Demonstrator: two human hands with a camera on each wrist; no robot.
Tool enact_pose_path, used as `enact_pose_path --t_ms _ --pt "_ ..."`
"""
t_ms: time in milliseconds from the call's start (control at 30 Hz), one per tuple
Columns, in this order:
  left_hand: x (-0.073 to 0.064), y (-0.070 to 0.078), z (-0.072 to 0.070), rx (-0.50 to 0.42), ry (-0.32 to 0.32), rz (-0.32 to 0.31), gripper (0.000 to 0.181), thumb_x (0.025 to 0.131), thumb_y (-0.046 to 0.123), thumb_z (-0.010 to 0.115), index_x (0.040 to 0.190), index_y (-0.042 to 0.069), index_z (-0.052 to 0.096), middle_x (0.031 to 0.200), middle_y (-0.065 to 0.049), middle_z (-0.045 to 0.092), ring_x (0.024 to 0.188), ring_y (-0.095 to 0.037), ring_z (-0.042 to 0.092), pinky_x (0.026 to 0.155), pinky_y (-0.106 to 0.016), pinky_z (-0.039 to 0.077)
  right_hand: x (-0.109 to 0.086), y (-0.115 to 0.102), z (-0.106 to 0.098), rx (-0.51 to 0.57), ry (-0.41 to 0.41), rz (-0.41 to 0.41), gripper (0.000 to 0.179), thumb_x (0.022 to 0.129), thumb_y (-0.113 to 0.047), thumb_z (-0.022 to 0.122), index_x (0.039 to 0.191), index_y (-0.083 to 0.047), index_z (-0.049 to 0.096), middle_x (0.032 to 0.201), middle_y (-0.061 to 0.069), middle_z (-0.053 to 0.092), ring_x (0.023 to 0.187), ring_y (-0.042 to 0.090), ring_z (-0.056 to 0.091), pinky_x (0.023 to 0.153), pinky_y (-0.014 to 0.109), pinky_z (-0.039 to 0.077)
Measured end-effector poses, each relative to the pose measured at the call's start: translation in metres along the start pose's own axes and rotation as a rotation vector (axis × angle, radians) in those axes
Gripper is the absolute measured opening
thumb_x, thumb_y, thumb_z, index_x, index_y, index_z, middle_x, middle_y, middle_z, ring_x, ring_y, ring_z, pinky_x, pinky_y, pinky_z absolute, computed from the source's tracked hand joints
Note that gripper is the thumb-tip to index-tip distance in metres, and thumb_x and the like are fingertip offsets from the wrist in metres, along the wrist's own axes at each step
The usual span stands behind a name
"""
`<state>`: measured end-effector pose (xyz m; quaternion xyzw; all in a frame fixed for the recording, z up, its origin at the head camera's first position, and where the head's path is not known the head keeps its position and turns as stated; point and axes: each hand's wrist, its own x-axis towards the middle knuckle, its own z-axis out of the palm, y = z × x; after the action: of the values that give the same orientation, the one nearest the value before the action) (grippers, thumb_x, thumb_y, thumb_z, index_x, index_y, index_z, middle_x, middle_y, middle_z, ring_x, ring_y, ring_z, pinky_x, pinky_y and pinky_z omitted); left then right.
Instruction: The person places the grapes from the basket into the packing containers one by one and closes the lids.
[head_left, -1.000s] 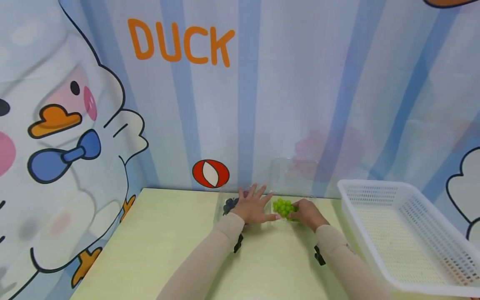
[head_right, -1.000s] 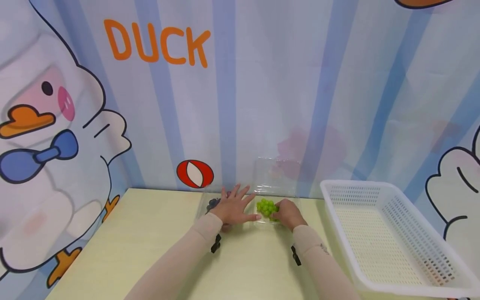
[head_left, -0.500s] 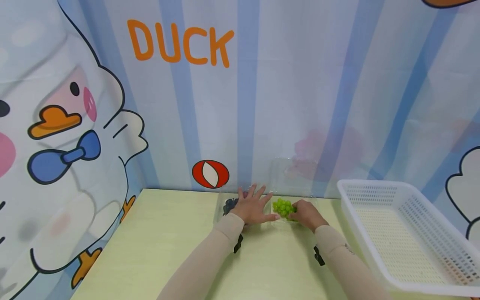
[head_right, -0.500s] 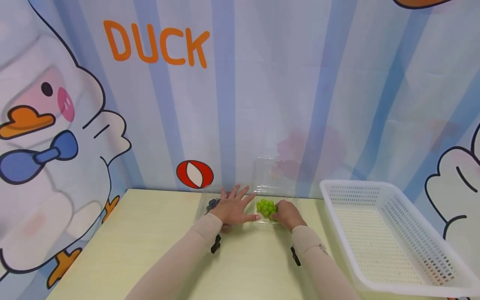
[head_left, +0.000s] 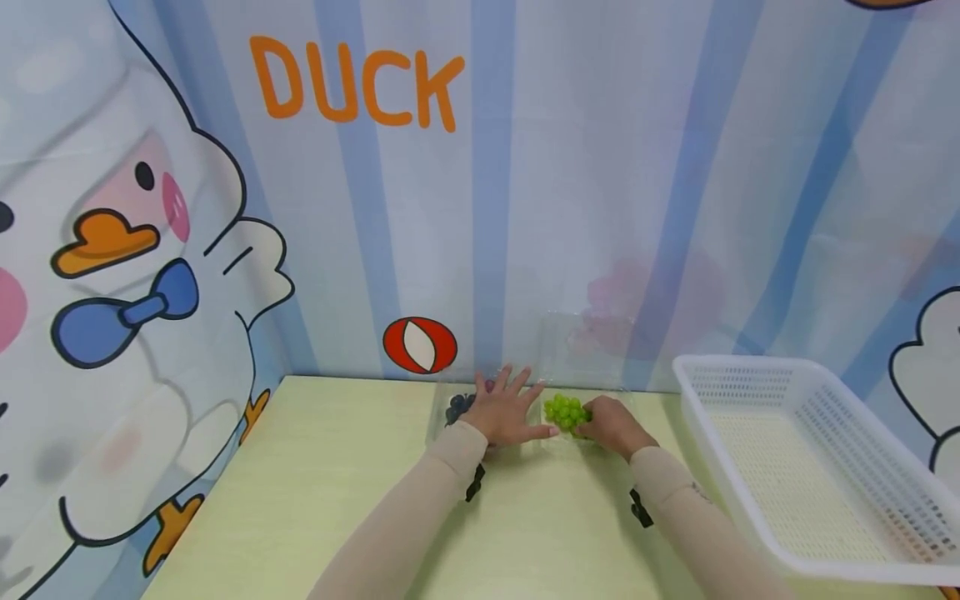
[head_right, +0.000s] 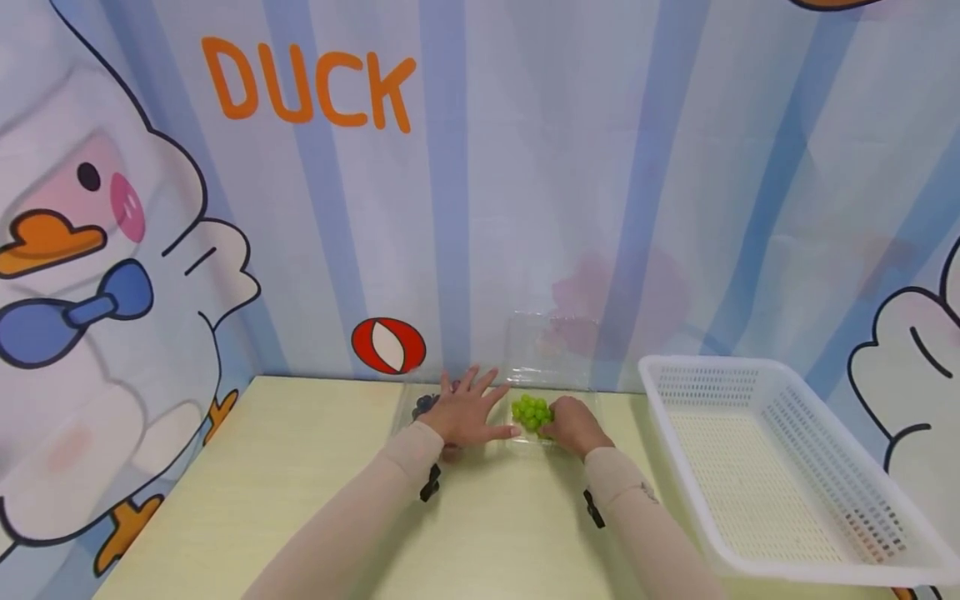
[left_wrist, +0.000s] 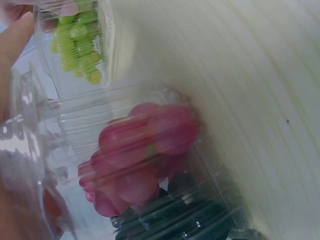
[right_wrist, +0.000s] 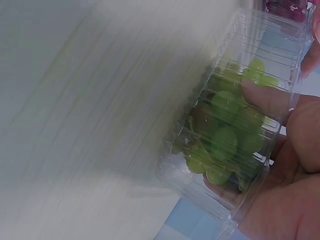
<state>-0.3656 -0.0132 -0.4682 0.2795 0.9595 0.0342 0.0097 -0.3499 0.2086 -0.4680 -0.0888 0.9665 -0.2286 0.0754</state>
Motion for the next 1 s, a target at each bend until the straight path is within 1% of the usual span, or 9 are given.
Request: enact_pose_path --t_ms 133,233,400,533,700,800,867,1000 --pt "0.000 0.000 -0.002 -0.003 0.009 0.001 0.089 0.092 0.080 0.040 0.163 0.030 0.024 0.171 -0.006 0.013 0.157 -0.037 0.008 0.113 -0.078 0.007 0.001 -0.001 -0.001 -0.017 0.002 0.012 0.046 0.094 -0.014 0.073 0.129 0.014 0.062 0.132 0.030 0.062 0.121 0.044 0.060 0.101 0.055 0.050" --pt "0.000 0.000 -0.002 0.002 0.008 -0.001 0.089 0.091 0.081 0.039 0.163 0.031 0.023 0.171 -0.005 0.012 0.157 -0.037 0.007 0.113 -0.078 0.007 0.000 -0.002 -0.001 -0.035 0.013 0.009 0.046 0.093 -0.014 0.074 0.128 0.014 0.062 0.131 0.029 0.062 0.120 0.044 0.061 0.100 0.054 0.050" --pt "-0.001 0.001 -0.002 -0.008 0.000 0.004 0.089 0.092 0.081 0.040 0.164 0.031 0.023 0.171 -0.006 0.012 0.157 -0.037 0.006 0.113 -0.078 0.006 -0.006 -0.003 -0.003 -0.051 0.052 -0.006 0.050 0.092 -0.015 0.075 0.130 0.014 0.060 0.132 0.030 0.062 0.121 0.045 0.060 0.101 0.055 0.049" --pt "0.000 0.001 -0.003 -0.006 0.003 0.004 0.089 0.092 0.080 0.041 0.164 0.030 0.023 0.171 -0.007 0.012 0.157 -0.037 0.006 0.113 -0.079 0.006 -0.014 -0.004 -0.006 -0.033 0.089 -0.020 0.054 0.094 -0.019 0.073 0.133 0.014 0.058 0.134 0.031 0.060 0.122 0.046 0.058 0.101 0.057 0.048" --pt "0.002 0.000 -0.002 0.029 0.011 -0.006 0.090 0.091 0.082 0.039 0.164 0.031 0.023 0.172 -0.005 0.011 0.157 -0.037 0.005 0.113 -0.078 0.008 -0.027 -0.001 -0.009 -0.050 0.177 -0.034 0.048 0.097 -0.023 0.069 0.129 0.012 0.062 0.126 0.030 0.063 0.118 0.048 0.059 0.099 0.059 0.048" --pt "0.003 0.000 -0.002 0.037 0.008 -0.007 0.091 0.091 0.082 0.039 0.164 0.030 0.023 0.172 -0.005 0.010 0.157 -0.037 0.005 0.113 -0.079 0.008 -0.037 0.001 -0.011 -0.069 0.249 -0.046 0.041 0.098 -0.020 0.066 0.126 0.010 0.065 0.122 0.030 0.065 0.115 0.049 0.059 0.098 0.060 0.048" --pt "0.003 0.000 -0.003 0.029 0.001 -0.007 0.091 0.091 0.082 0.040 0.164 0.030 0.024 0.172 -0.005 0.010 0.157 -0.037 0.005 0.113 -0.079 0.008 -0.044 0.002 -0.014 -0.065 0.286 -0.037 0.039 0.099 -0.017 0.064 0.127 0.010 0.065 0.123 0.032 0.063 0.117 0.050 0.057 0.099 0.061 0.047" --pt "0.004 -0.001 -0.004 -0.010 0.004 -0.007 0.090 0.092 0.080 0.042 0.163 0.028 0.025 0.172 -0.005 0.010 0.157 -0.037 0.004 0.113 -0.079 0.006 -0.056 0.007 -0.015 -0.046 0.339 0.015 0.040 0.100 -0.011 0.057 0.133 0.013 0.058 0.129 0.037 0.057 0.120 0.055 0.053 0.101 0.064 0.044"
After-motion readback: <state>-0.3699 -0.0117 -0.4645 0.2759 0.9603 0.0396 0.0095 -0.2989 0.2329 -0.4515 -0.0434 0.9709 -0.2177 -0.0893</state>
